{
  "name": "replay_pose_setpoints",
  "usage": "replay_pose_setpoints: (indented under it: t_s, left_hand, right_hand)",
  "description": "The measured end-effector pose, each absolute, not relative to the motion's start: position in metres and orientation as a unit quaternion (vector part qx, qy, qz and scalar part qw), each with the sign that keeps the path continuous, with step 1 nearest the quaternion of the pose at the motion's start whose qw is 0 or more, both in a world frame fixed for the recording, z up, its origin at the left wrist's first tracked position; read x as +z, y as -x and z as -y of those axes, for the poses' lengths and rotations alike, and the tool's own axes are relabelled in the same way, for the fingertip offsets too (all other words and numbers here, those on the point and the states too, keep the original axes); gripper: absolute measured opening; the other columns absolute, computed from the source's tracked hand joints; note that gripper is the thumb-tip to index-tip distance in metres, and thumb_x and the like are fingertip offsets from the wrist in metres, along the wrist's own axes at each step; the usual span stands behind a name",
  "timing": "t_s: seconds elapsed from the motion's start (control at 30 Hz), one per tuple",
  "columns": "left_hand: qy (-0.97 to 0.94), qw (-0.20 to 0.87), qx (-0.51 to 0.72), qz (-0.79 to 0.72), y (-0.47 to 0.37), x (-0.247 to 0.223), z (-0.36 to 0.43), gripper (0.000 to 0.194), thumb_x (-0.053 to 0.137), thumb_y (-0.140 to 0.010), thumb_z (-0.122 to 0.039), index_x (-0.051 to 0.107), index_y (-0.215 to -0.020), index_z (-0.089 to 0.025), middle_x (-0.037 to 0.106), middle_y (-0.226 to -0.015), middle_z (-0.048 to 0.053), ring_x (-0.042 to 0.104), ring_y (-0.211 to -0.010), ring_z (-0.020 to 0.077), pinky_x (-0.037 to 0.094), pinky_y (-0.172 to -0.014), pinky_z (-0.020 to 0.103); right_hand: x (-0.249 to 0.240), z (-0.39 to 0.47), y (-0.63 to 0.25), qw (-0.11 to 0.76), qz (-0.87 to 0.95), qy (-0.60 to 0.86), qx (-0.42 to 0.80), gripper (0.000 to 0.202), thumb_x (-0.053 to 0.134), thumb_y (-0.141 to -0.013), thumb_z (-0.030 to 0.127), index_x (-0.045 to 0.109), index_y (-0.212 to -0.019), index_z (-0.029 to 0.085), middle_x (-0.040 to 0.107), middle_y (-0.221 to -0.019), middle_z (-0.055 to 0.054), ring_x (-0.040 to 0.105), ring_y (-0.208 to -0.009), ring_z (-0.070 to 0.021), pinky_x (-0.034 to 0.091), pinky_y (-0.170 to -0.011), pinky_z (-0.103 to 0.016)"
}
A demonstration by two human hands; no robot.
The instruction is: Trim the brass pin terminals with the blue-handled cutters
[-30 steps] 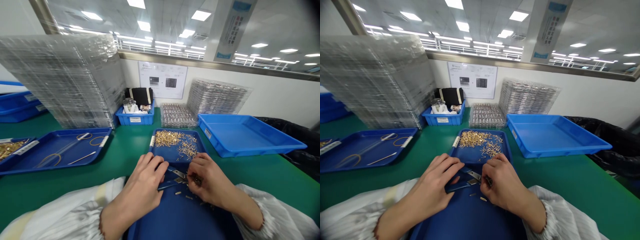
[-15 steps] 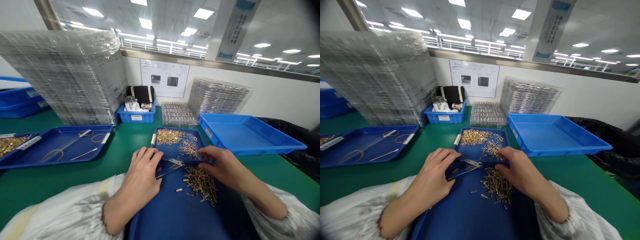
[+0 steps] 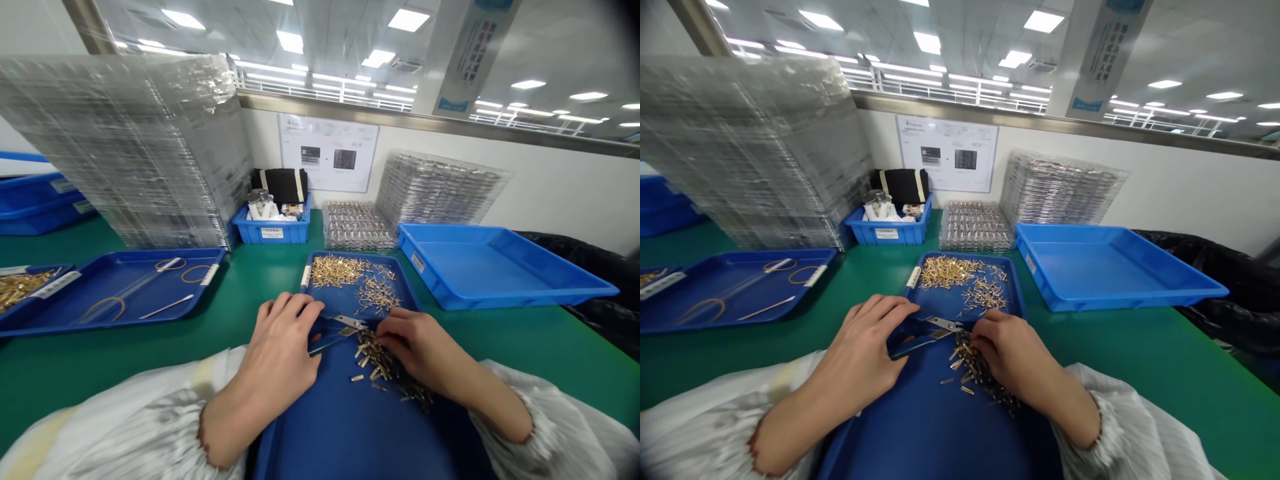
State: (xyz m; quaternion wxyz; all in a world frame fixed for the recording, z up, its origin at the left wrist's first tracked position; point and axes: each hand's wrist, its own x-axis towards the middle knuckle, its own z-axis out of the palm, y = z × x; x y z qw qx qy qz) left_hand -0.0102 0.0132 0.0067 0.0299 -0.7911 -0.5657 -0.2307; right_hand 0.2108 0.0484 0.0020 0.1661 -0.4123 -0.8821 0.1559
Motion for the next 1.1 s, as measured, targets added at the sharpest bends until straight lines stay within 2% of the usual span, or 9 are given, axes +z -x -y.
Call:
replay_pose_setpoints:
  t_s: [0.13, 0.2, 0.27, 0.37, 0.47, 0.73, 0.87, 1.1]
  left_hand:
    - [0.789, 0.031, -0.231, 0.569, 0.010, 0.007, -0.014, 0.041, 0.051, -0.063, -0.005, 0.053, -0.101, -0.019, 0.057, -0.099, 0.005, 0.047, -0.094, 0.0247, 0.037, -0.080, 0.042]
    - [0.787, 0.032, -0.230, 0.572, 0.010, 0.007, -0.014, 0.040, 0.052, -0.064, -0.006, 0.053, -0.101, -0.019, 0.057, -0.099, 0.005, 0.047, -0.094, 0.0246, 0.036, -0.081, 0.042]
    - [0.786, 0.033, -0.229, 0.573, 0.010, 0.007, -0.014, 0.038, 0.052, -0.065, -0.007, 0.053, -0.101, -0.019, 0.057, -0.099, 0.005, 0.047, -0.094, 0.0246, 0.036, -0.081, 0.042]
    - [0.786, 0.034, -0.225, 0.574, 0.010, 0.007, -0.014, 0.039, 0.052, -0.065, -0.007, 0.052, -0.102, -0.019, 0.056, -0.100, 0.005, 0.047, -0.094, 0.0246, 0.036, -0.080, 0.042]
    - [0.787, 0.035, -0.221, 0.575, 0.010, 0.007, -0.014, 0.040, 0.052, -0.064, -0.006, 0.052, -0.101, -0.019, 0.056, -0.100, 0.005, 0.047, -0.094, 0.0248, 0.036, -0.080, 0.042]
    - [0.795, 0.031, -0.221, 0.564, 0.009, 0.009, -0.013, 0.037, 0.051, -0.065, -0.006, 0.053, -0.100, -0.019, 0.057, -0.099, 0.006, 0.047, -0.093, 0.0247, 0.036, -0.080, 0.043]
    - [0.812, 0.019, -0.215, 0.542, 0.008, 0.009, -0.011, 0.038, 0.050, -0.066, -0.005, 0.053, -0.100, -0.019, 0.055, -0.100, 0.005, 0.046, -0.094, 0.0246, 0.035, -0.083, 0.043]
    - [0.823, 0.012, -0.219, 0.525, 0.006, 0.008, -0.009, 0.037, 0.048, -0.068, -0.004, 0.053, -0.101, -0.019, 0.053, -0.100, 0.005, 0.044, -0.094, 0.0236, 0.034, -0.086, 0.044]
  right_hand:
    - [0.007, -0.046, -0.212, 0.183, 0.875, 0.417, 0.167, 0.014, 0.047, -0.083, 0.010, 0.058, -0.079, 0.017, 0.055, -0.078, -0.002, 0.052, -0.067, -0.0127, 0.040, -0.061, -0.023]
    - [0.008, -0.044, -0.211, 0.173, 0.877, 0.411, 0.180, 0.010, 0.054, -0.081, 0.015, 0.059, -0.089, 0.018, 0.056, -0.083, -0.003, 0.053, -0.069, -0.0135, 0.041, -0.061, -0.023]
    - [0.006, -0.042, -0.210, 0.157, 0.881, 0.406, 0.182, 0.020, 0.060, -0.077, 0.018, 0.058, -0.097, 0.020, 0.055, -0.088, -0.003, 0.054, -0.072, -0.0143, 0.042, -0.063, -0.024]
    - [0.001, -0.040, -0.207, 0.152, 0.883, 0.410, 0.168, 0.012, 0.053, -0.081, 0.013, 0.061, -0.087, 0.020, 0.053, -0.084, -0.003, 0.055, -0.071, -0.0133, 0.042, -0.066, -0.024]
    - [0.000, -0.040, -0.205, 0.175, 0.879, 0.411, 0.167, 0.017, 0.046, -0.083, 0.010, 0.060, -0.078, 0.018, 0.052, -0.080, -0.003, 0.053, -0.068, -0.0121, 0.042, -0.065, -0.024]
    - [0.007, -0.041, -0.204, 0.242, 0.859, 0.398, 0.212, 0.016, 0.043, -0.085, 0.010, 0.056, -0.083, 0.018, 0.057, -0.075, -0.001, 0.053, -0.068, -0.0128, 0.040, -0.062, -0.023]
    - [0.007, -0.039, -0.203, 0.261, 0.855, 0.390, 0.219, 0.016, 0.042, -0.086, 0.011, 0.056, -0.086, 0.018, 0.058, -0.078, -0.001, 0.054, -0.072, -0.0129, 0.040, -0.064, -0.023]
    - [0.005, -0.035, -0.202, 0.231, 0.877, 0.382, 0.179, 0.019, 0.037, -0.089, 0.013, 0.055, -0.089, 0.017, 0.054, -0.084, -0.005, 0.053, -0.071, -0.0136, 0.041, -0.066, -0.025]
